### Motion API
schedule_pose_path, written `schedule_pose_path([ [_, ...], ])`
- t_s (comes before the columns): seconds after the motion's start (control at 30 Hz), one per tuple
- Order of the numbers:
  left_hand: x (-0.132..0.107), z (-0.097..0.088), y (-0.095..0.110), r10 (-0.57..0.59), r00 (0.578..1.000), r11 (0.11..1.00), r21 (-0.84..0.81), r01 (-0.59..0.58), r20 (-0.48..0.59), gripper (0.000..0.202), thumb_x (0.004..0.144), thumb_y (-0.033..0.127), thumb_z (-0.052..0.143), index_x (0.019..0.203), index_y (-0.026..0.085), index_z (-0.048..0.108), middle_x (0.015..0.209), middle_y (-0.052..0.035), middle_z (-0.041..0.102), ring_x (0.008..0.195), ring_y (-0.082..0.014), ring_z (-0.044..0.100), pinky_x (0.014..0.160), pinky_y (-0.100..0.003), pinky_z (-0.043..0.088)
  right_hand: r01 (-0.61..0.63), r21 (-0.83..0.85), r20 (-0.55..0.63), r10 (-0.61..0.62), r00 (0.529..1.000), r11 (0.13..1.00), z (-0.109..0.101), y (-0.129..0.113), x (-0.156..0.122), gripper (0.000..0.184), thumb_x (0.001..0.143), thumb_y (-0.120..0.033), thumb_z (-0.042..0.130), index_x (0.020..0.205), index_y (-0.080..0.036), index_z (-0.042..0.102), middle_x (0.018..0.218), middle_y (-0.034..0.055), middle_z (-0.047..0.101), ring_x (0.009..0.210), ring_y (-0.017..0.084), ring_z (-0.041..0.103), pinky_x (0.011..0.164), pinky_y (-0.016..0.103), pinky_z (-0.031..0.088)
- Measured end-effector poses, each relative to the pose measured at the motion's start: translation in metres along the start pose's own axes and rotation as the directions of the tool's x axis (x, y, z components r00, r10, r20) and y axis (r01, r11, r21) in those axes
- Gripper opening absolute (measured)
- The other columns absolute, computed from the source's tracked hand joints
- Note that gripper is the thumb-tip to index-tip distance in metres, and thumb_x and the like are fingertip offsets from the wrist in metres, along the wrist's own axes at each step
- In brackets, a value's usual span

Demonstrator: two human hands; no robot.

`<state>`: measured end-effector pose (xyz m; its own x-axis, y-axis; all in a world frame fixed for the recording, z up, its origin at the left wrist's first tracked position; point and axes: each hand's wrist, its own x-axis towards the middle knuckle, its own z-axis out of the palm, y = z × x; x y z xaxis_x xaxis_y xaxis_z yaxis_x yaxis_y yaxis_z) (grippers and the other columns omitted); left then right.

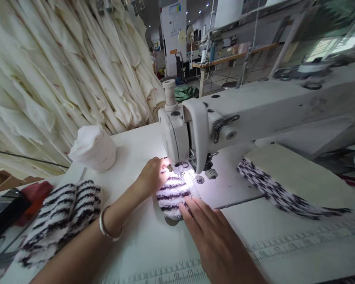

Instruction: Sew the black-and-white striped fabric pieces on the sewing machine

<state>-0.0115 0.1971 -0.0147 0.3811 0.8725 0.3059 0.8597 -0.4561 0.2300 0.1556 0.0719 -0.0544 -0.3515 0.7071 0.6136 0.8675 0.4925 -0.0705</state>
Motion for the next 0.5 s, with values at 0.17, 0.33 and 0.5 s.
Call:
schedule_pose_path([
  [0.17,-0.001,0.007,0.004,-0.089,0.995,0.994,0.071,0.086,0.05,0.013,0.078,0.002,0.052,0.08,0.014,0.058,0.076,-0.0041,0.066,0.071,-0.0174,0.063,0.065,-0.029,0.051,0.031,0.013,0.004,-0.031,1.0,0.999,0.002,0.001,-0.003,0.05,0.082,0.003,0.029,0.118,-0.015,0.059,0.117,0.0071,0.064,0.115,0.022,0.052,0.092,0.037,0.041],
  [0.33,-0.008,0.006,0.011,-0.195,0.98,0.97,0.154,0.188,0.033,0.019,0.081,0.003,0.042,0.083,0.013,0.058,0.083,-0.0082,0.067,0.08,-0.0234,0.066,0.067,-0.033,0.052,0.003,0.02,-0.034,-0.002,0.999,1.0,0.002,-0.002,-0.004,0.048,0.083,0.001,0.028,0.118,-0.013,0.058,0.119,0.0077,0.064,0.117,0.022,0.052,0.094,0.037,0.039],
  [0.5,-0.004,0.006,0.011,-0.267,0.961,0.954,0.162,0.253,0.071,0.02,0.085,0.005,0.038,0.087,0.011,0.058,0.086,-0.0078,0.067,0.085,-0.023,0.066,0.069,-0.031,0.05,-0.028,0.046,-0.079,0.032,0.996,0.999,0.004,-0.005,-0.003,0.049,0.08,0.003,0.028,0.113,-0.014,0.06,0.111,0.006,0.067,0.11,0.021,0.056,0.092,0.036,0.039],
])
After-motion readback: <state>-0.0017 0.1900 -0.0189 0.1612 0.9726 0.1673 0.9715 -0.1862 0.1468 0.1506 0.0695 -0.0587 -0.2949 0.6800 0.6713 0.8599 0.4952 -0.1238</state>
